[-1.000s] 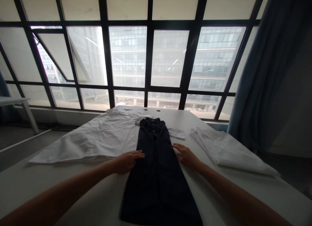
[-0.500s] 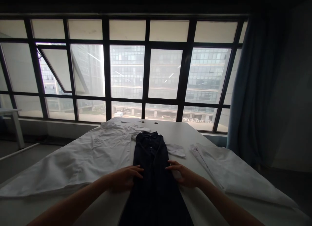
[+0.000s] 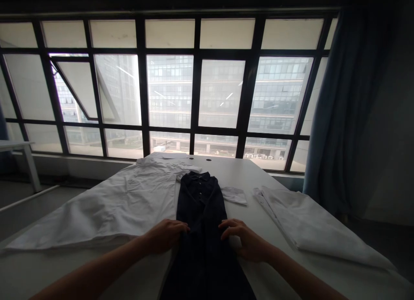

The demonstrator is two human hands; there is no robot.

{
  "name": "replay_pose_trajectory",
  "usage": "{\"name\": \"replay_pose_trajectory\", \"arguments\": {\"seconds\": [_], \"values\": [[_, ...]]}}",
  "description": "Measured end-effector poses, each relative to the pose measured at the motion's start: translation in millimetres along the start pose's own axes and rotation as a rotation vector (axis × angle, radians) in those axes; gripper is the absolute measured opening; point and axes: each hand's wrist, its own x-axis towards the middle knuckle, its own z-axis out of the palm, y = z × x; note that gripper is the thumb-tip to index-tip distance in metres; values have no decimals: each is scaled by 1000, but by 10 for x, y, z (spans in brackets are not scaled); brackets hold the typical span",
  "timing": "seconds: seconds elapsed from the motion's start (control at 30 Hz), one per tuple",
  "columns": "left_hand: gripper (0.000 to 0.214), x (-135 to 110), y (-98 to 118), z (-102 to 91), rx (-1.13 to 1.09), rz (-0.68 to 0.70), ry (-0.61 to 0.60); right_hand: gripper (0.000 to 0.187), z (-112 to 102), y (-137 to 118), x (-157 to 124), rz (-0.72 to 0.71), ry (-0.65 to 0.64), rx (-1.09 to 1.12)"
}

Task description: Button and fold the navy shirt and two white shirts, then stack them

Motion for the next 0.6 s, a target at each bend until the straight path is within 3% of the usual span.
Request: {"name": "replay_pose_trajectory", "arguments": {"seconds": [0.23,0.33,0.47,0.6], "values": [[27,-145,338,17,22,178,-43,31,81,-287,-205,-192,-63,-34],[35,-189,435,18,0,268,-122,28,95,-375,-262,-239,-70,-79],[40,-256,547,-43,-29,240,-183,24,21,-506,-337,-183,-123,-61],[36,-334,831,-203,-226,166,-198,22,-156,-710,-467,-59,-125,21]]}}
